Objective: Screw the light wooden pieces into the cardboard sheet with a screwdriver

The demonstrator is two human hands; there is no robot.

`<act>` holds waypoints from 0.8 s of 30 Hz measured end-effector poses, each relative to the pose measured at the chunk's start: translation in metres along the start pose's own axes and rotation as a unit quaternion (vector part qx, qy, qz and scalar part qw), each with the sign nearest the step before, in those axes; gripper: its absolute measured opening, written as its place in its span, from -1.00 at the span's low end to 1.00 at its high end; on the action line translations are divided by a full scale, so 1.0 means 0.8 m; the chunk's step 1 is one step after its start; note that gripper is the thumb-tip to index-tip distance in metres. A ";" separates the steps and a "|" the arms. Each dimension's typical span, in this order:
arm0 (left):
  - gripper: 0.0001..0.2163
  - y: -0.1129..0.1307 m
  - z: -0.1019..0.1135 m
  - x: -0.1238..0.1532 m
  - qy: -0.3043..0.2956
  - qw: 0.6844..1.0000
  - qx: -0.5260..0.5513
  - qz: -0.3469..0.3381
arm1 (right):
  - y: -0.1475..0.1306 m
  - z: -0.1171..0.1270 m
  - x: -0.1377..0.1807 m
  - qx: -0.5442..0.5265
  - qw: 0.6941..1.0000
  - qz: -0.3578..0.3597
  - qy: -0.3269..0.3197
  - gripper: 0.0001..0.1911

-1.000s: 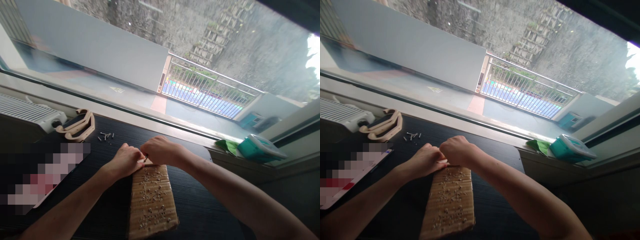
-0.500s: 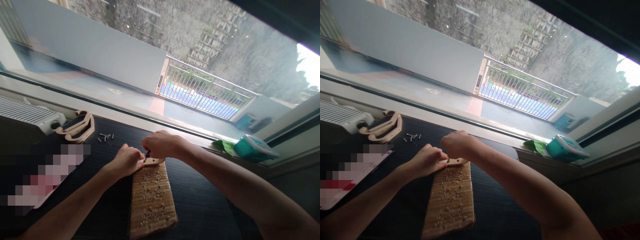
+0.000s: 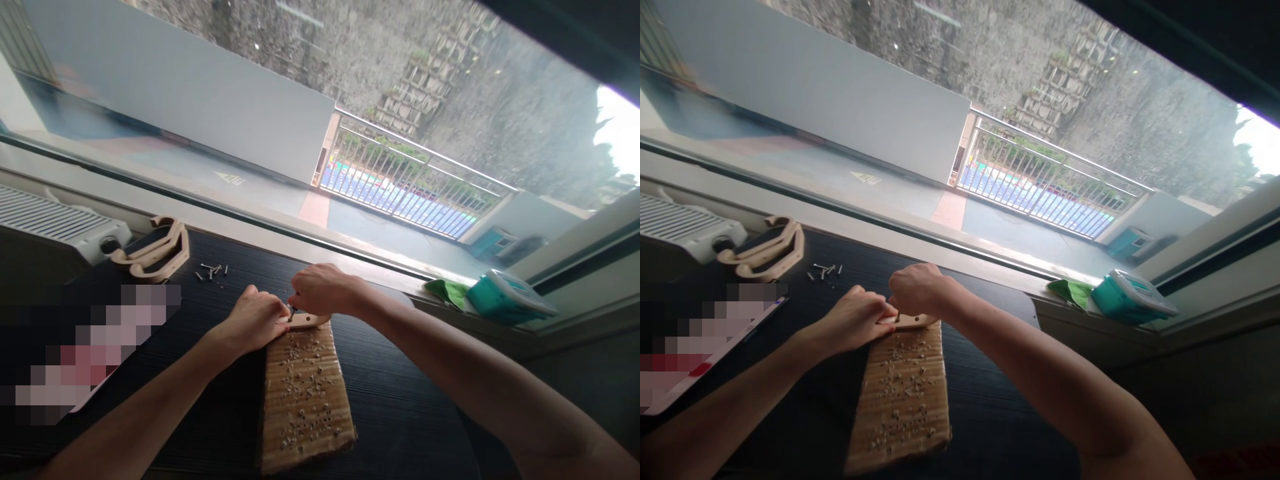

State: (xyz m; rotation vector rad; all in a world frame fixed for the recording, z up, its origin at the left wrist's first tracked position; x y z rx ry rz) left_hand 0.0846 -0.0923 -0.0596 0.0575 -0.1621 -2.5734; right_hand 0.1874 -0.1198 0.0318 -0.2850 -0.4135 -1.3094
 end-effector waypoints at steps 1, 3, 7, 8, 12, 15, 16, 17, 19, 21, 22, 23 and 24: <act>-0.77 0.001 0.001 0.000 -0.002 1.000 0.002 0.001 | 0.000 0.002 0.002 0.002 1.000 -0.007 -0.002 -0.65; -0.78 0.002 0.002 0.001 -0.003 1.000 0.002 0.004 | -0.001 0.007 0.008 0.011 1.000 -0.010 -0.012 -0.68; -0.78 0.001 0.000 0.000 0.002 1.000 0.003 0.003 | -0.010 0.018 0.021 0.033 0.999 0.015 -0.003 -0.70; -0.79 0.001 -0.001 0.000 0.003 1.000 0.002 0.002 | -0.013 0.019 0.022 0.037 0.999 0.022 0.001 -0.73; -0.79 -0.002 -0.004 -0.001 0.003 1.000 -0.006 0.005 | -0.016 0.012 0.020 0.044 0.998 0.038 -0.013 -0.77; -0.78 -0.002 -0.004 0.000 -0.002 1.000 -0.007 0.004 | -0.011 0.002 0.015 0.049 0.997 0.048 -0.015 -0.77; -0.78 -0.002 -0.004 0.000 -0.004 1.000 -0.007 0.003 | -0.008 0.000 0.014 0.048 0.998 0.048 -0.015 -0.77; -0.78 -0.002 -0.004 0.000 -0.005 1.000 -0.008 0.002 | -0.005 -0.002 0.012 0.044 0.998 0.044 -0.015 -0.76; -0.78 -0.002 -0.003 -0.001 -0.005 1.000 -0.009 0.000 | 0.001 -0.005 0.010 0.025 0.999 0.031 -0.018 -0.73; -0.79 -0.002 -0.004 -0.001 -0.003 1.000 -0.010 0.000 | 0.004 -0.005 0.009 0.006 1.000 0.015 -0.021 -0.69; -0.79 -0.001 -0.004 -0.002 -0.003 1.000 -0.011 -0.001 | 0.004 -0.005 0.009 -0.001 1.000 0.005 -0.021 -0.67; -0.79 -0.001 -0.004 -0.002 -0.002 1.000 -0.011 -0.001 | 0.003 -0.004 0.010 -0.005 1.000 -0.006 -0.020 -0.65; -0.79 -0.001 -0.005 -0.001 0.000 1.000 -0.012 0.000 | 0.002 -0.003 0.011 -0.006 1.000 -0.015 -0.019 -0.63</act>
Point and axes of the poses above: each hand's wrist, its own x-axis away from the middle knuckle, its own z-axis out of the back of the hand, y = z × x, the point moved 2 cm from there along -x, towards the middle knuckle, and after that the axes turned 8 degrees about -x, right-handed, at the moved point
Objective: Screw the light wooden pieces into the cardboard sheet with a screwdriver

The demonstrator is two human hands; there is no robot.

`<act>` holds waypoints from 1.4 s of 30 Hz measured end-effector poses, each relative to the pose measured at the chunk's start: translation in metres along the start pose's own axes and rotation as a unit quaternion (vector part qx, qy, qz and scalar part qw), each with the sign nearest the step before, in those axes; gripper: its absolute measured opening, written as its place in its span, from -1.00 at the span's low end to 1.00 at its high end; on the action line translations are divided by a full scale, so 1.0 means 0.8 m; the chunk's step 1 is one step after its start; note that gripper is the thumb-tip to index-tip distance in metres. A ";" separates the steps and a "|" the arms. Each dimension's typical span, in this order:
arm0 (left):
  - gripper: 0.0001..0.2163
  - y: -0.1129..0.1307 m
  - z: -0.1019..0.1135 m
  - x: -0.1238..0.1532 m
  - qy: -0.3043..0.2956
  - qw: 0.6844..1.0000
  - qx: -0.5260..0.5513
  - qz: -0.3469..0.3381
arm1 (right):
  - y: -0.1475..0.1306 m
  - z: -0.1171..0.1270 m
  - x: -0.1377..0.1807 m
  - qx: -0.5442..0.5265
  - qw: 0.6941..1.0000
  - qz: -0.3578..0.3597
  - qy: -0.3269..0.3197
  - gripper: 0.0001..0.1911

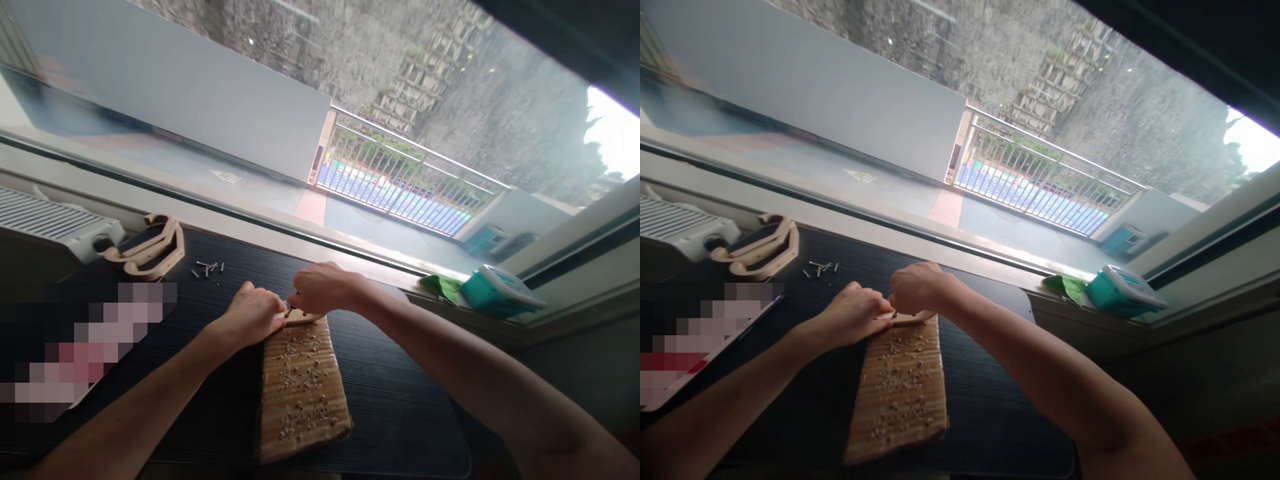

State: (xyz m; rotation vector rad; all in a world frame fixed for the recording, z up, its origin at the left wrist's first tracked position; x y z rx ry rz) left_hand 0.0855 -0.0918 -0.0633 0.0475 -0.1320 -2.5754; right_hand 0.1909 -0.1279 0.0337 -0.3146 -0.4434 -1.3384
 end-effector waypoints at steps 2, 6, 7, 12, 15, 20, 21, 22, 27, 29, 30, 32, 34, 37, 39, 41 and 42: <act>-0.80 0.001 0.000 0.001 0.001 1.000 -0.003 0.004 | -0.004 0.003 0.004 0.007 1.000 -0.004 0.003 -0.64; -0.78 0.004 0.003 0.005 -0.008 1.000 -0.010 0.014 | -0.013 0.008 0.014 0.028 0.999 0.035 0.018 -0.72; -0.77 0.004 0.004 0.006 -0.011 1.000 -0.009 0.014 | -0.014 0.009 0.015 0.033 0.998 0.043 0.021 -0.73; -0.76 0.006 0.009 0.006 -0.025 1.000 0.006 0.008 | -0.016 0.004 0.012 0.057 0.997 0.056 0.011 -0.77; -0.77 0.003 0.006 0.004 -0.022 1.000 0.004 0.006 | -0.016 -0.002 0.003 0.049 0.997 0.061 0.021 -0.76; -0.80 -0.001 -0.002 0.007 0.000 1.000 -0.021 0.004 | -0.013 -0.005 -0.004 0.008 0.999 0.016 0.037 -0.70; -0.82 -0.002 -0.002 0.009 0.013 0.999 -0.028 0.009 | -0.013 -0.006 -0.004 0.007 0.999 0.008 0.037 -0.70; -0.84 -0.004 -0.002 0.011 0.026 0.999 -0.034 0.019 | -0.013 -0.007 -0.003 0.007 0.999 0.004 0.037 -0.69; -0.81 -0.008 0.003 0.017 0.000 1.000 -0.008 0.022 | -0.017 -0.007 0.005 0.020 0.999 -0.006 0.037 -0.69; -0.78 -0.008 0.006 0.017 -0.021 1.000 0.011 0.007 | -0.019 -0.001 0.009 0.028 0.999 -0.007 0.030 -0.71; -0.78 -0.007 0.008 0.017 -0.024 1.000 0.013 0.004 | -0.020 0.002 0.011 0.034 0.999 -0.002 0.025 -0.72; -0.76 -0.006 0.012 0.016 -0.029 1.000 0.010 -0.002 | -0.023 0.009 0.014 0.047 0.999 0.019 0.016 -0.73; -0.76 -0.006 0.015 0.015 -0.034 0.999 0.007 -0.008 | -0.026 0.013 0.015 0.058 0.997 0.045 0.006 -0.72; -0.77 -0.006 0.016 0.015 -0.043 0.999 0.011 -0.012 | -0.026 0.012 0.012 0.067 0.996 0.061 -0.014 -0.71; -0.77 -0.006 0.016 0.015 -0.049 0.999 0.016 -0.010 | -0.024 0.009 0.009 0.072 0.995 0.061 -0.021 -0.71; -0.76 -0.007 0.015 0.014 -0.049 0.999 0.022 -0.009 | -0.020 0.005 0.006 0.073 0.995 0.065 -0.021 -0.72; -0.76 -0.008 0.015 0.014 -0.049 0.998 0.023 -0.010 | -0.018 0.003 0.004 0.072 0.995 0.066 -0.020 -0.73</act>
Point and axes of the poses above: each hand's wrist, its own x-axis away from the middle knuckle, its own z-axis out of the back of the hand, y = z × x, the point moved 2 cm from there along -x, towards the middle knuckle, and after that the axes turned 8 degrees about -x, right-handed, at the moved point
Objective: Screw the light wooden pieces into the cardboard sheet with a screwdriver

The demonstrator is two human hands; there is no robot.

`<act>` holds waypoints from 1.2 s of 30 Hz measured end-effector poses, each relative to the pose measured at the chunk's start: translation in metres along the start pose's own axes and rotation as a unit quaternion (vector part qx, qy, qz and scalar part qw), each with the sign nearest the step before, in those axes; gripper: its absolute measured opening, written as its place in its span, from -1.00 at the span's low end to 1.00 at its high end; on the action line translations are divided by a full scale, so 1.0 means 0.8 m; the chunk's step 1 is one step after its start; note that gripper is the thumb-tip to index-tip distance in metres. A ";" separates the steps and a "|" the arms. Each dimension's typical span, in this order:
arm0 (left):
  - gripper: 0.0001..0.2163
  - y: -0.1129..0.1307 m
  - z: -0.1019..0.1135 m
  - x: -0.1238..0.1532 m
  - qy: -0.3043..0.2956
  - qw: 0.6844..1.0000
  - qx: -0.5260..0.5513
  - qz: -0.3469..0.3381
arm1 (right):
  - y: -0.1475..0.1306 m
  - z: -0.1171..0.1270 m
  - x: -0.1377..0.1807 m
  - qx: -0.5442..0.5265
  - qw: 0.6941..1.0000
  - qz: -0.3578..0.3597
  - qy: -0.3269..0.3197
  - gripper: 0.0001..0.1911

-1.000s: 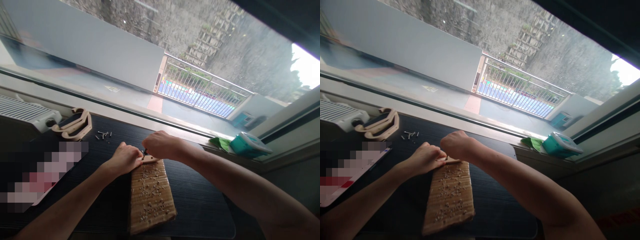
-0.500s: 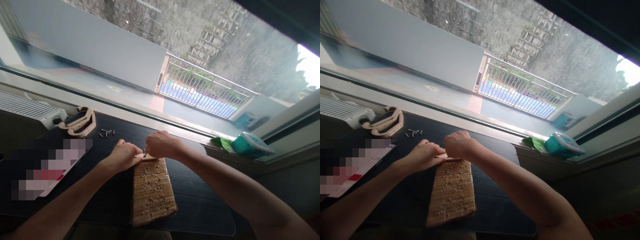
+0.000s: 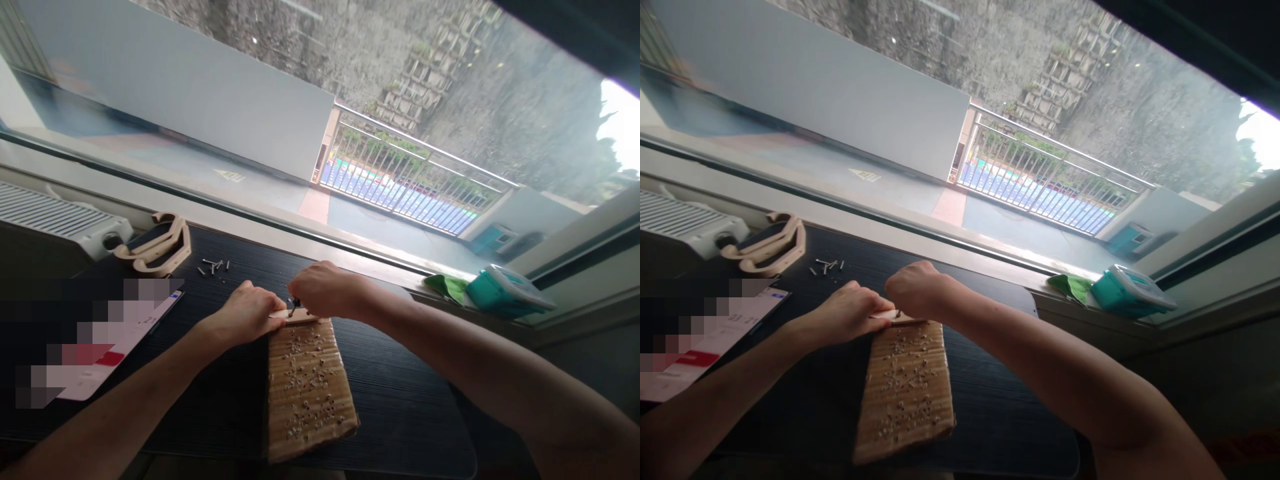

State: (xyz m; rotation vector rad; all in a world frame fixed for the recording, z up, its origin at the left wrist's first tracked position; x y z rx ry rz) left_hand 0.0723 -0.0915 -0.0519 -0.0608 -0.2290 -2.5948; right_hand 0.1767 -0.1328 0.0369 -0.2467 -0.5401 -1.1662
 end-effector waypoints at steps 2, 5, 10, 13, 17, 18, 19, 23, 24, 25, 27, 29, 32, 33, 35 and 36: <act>-0.76 -0.001 0.000 -0.001 -0.001 1.000 -0.003 -0.004 | 0.004 -0.004 -0.002 -0.008 1.000 0.000 0.006 -0.75; -0.77 -0.001 0.000 -0.003 -0.008 1.000 -0.011 -0.008 | 0.010 -0.009 -0.006 -0.031 0.999 -0.022 0.017 -0.74; -0.76 0.001 0.001 -0.002 -0.015 1.000 -0.004 -0.011 | 0.012 -0.010 -0.008 -0.050 0.996 -0.067 0.017 -0.68; -0.75 0.003 0.003 0.000 -0.014 1.000 -0.007 -0.003 | 0.008 -0.003 -0.002 -0.045 0.997 -0.067 0.017 -0.69; -0.74 0.003 0.003 0.002 -0.009 1.000 -0.016 -0.004 | 0.001 0.007 0.008 -0.023 0.999 -0.039 0.026 -0.71; -0.74 0.003 0.003 0.002 -0.009 1.000 -0.017 -0.005 | -0.001 0.008 0.010 -0.020 0.999 -0.027 0.028 -0.72; -0.75 0.002 0.002 0.001 -0.009 1.000 -0.017 -0.005 | -0.002 0.008 0.010 -0.017 0.999 -0.015 0.026 -0.71; -0.76 0.000 -0.001 -0.001 -0.014 1.000 -0.012 -0.005 | -0.001 -0.001 0.004 -0.001 1.000 -0.004 0.007 -0.73; -0.76 -0.001 -0.003 -0.002 -0.014 1.000 -0.011 -0.006 | 0.001 -0.004 0.000 0.002 1.000 -0.007 0.006 -0.74; -0.76 -0.001 -0.004 -0.003 -0.013 1.000 -0.010 -0.006 | 0.003 -0.008 -0.003 0.003 1.000 -0.012 0.008 -0.75; -0.76 -0.002 -0.005 -0.003 -0.009 1.000 -0.008 -0.008 | 0.007 -0.014 -0.010 -0.005 1.000 -0.019 0.019 -0.77; -0.76 -0.002 -0.004 -0.002 -0.005 1.000 -0.007 -0.012 | 0.010 -0.017 -0.016 -0.026 0.999 -0.035 0.031 -0.77; -0.74 0.000 -0.001 0.000 -0.006 1.000 -0.002 -0.015 | 0.013 -0.018 -0.020 -0.054 0.995 -0.075 0.044 -0.73; -0.74 0.001 -0.001 0.000 -0.007 1.000 0.001 -0.015 | 0.013 -0.016 -0.020 -0.057 0.994 -0.085 0.046 -0.72; -0.74 0.002 -0.001 0.001 -0.004 1.000 0.006 -0.011 | 0.012 -0.012 -0.017 -0.058 0.993 -0.090 0.044 -0.71; -0.74 0.002 -0.001 0.001 -0.002 1.000 0.006 -0.008 | 0.011 -0.009 -0.014 -0.057 0.994 -0.086 0.041 -0.70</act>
Point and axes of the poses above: each hand's wrist, its own x-axis away from the middle knuckle, its own z-axis out of the back of the hand, y = z × x, the point moved 2 cm from there along -x, towards the middle knuckle, and after that the axes turned 8 degrees about -x, right-handed, at the moved point
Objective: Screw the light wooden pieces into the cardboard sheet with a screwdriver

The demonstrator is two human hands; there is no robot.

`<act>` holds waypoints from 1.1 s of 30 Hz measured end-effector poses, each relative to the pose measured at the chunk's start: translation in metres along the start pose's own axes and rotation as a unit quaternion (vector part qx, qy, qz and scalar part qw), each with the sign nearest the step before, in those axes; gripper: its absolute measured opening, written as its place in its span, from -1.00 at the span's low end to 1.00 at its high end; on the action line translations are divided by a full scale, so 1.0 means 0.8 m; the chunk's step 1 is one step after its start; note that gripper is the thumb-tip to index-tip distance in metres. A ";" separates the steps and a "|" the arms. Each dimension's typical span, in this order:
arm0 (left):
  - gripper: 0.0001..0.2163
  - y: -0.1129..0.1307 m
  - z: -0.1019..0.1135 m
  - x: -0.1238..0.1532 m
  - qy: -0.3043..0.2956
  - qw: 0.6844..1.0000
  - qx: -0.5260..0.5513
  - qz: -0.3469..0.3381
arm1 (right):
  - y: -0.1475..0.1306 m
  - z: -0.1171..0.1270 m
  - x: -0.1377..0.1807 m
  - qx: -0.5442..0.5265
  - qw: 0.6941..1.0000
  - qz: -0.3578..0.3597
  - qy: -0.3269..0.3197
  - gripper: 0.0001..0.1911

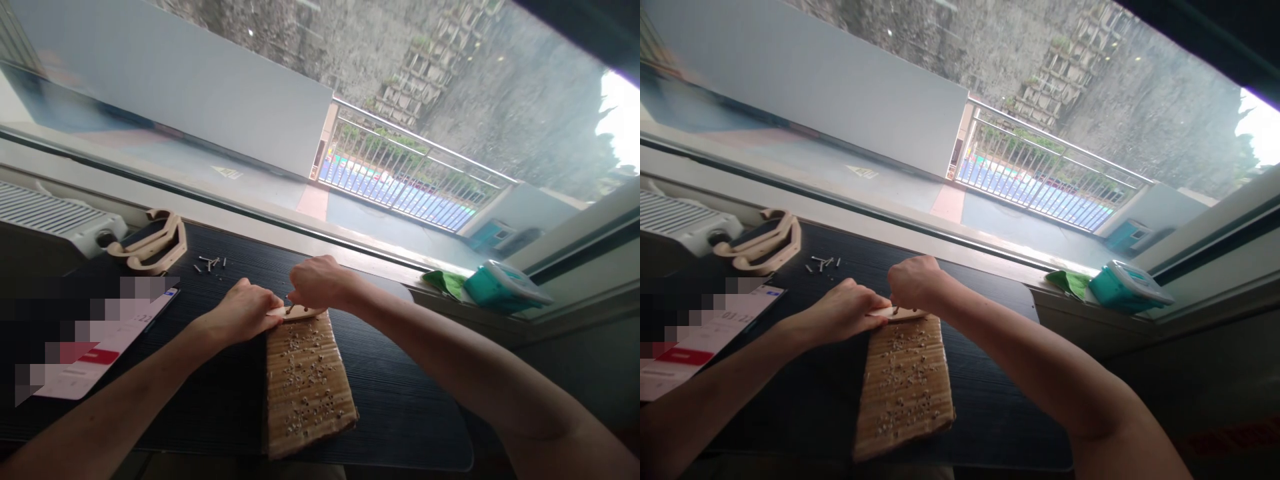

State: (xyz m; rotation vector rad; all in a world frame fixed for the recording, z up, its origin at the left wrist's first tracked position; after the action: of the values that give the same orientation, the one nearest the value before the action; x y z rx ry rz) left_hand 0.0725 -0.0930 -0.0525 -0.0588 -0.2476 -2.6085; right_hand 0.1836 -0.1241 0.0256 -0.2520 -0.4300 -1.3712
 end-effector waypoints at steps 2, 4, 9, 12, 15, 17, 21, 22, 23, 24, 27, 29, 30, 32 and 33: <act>-0.75 -0.001 -0.001 -0.001 0.006 1.000 -0.006 0.005 | -0.003 0.006 0.007 0.008 1.000 0.014 -0.004 -0.69; -0.75 -0.002 -0.003 -0.001 0.006 1.000 -0.017 0.006 | -0.007 0.011 0.014 0.020 0.999 0.039 -0.005 -0.71; -0.77 -0.004 -0.006 -0.003 -0.008 1.000 -0.022 0.002 | -0.017 0.016 0.022 0.040 0.995 0.093 -0.021 -0.75; -0.76 -0.004 -0.007 -0.004 -0.005 1.000 -0.016 0.000 | -0.015 0.014 0.021 0.051 0.994 0.086 -0.033 -0.75; -0.77 -0.006 -0.008 -0.004 0.000 1.000 -0.011 -0.001 | -0.007 0.008 0.014 0.049 0.995 0.085 -0.031 -0.76; -0.77 -0.007 -0.009 -0.005 0.002 1.000 -0.007 -0.001 | 0.000 0.003 0.009 0.038 0.995 0.086 -0.021 -0.77; -0.75 -0.006 -0.008 -0.006 -0.002 1.000 -0.001 -0.008 | 0.013 -0.007 0.003 -0.001 0.999 0.050 -0.015 -0.71; -0.76 -0.005 -0.008 -0.005 -0.002 1.000 -0.002 -0.008 | 0.014 -0.008 0.004 -0.008 0.999 0.037 -0.011 -0.69; -0.76 -0.004 -0.007 -0.005 -0.003 1.000 -0.003 -0.008 | 0.015 -0.008 0.006 -0.011 1.000 0.025 -0.005 -0.68; -0.77 -0.003 -0.006 -0.005 -0.003 1.000 -0.005 -0.005 | 0.014 -0.007 0.008 -0.011 1.000 0.017 0.001 -0.67; -0.76 -0.001 -0.004 -0.003 0.001 1.000 -0.011 0.004 | 0.008 -0.001 0.016 -0.001 1.000 0.021 0.004 -0.68; -0.76 0.000 -0.004 -0.003 0.004 1.000 -0.020 0.007 | 0.001 0.005 0.021 0.013 0.999 0.041 -0.002 -0.70; -0.76 -0.001 -0.004 -0.003 0.005 1.000 -0.024 0.006 | -0.003 0.007 0.023 0.020 0.998 0.053 -0.006 -0.71; -0.77 -0.002 -0.007 -0.004 0.002 1.000 -0.027 0.004 | -0.009 0.011 0.024 0.032 0.996 0.081 -0.011 -0.74; -0.77 -0.003 -0.008 -0.005 0.001 1.000 -0.026 0.003 | -0.011 0.011 0.022 0.036 0.995 0.094 -0.015 -0.76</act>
State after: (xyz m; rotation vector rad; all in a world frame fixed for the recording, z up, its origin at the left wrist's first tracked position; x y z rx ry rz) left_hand 0.0746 -0.0905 -0.0595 -0.0754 -0.1797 -2.6090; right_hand 0.1759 -0.1380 0.0405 -0.2490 -0.4680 -1.1662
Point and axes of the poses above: each hand's wrist, its own x-axis away from the middle knuckle, its own z-axis out of the back of the hand, y = z × x, the point moved 2 cm from there along -x, towards the middle knuckle, and after that the axes turned 8 degrees about -x, right-handed, at the moved point
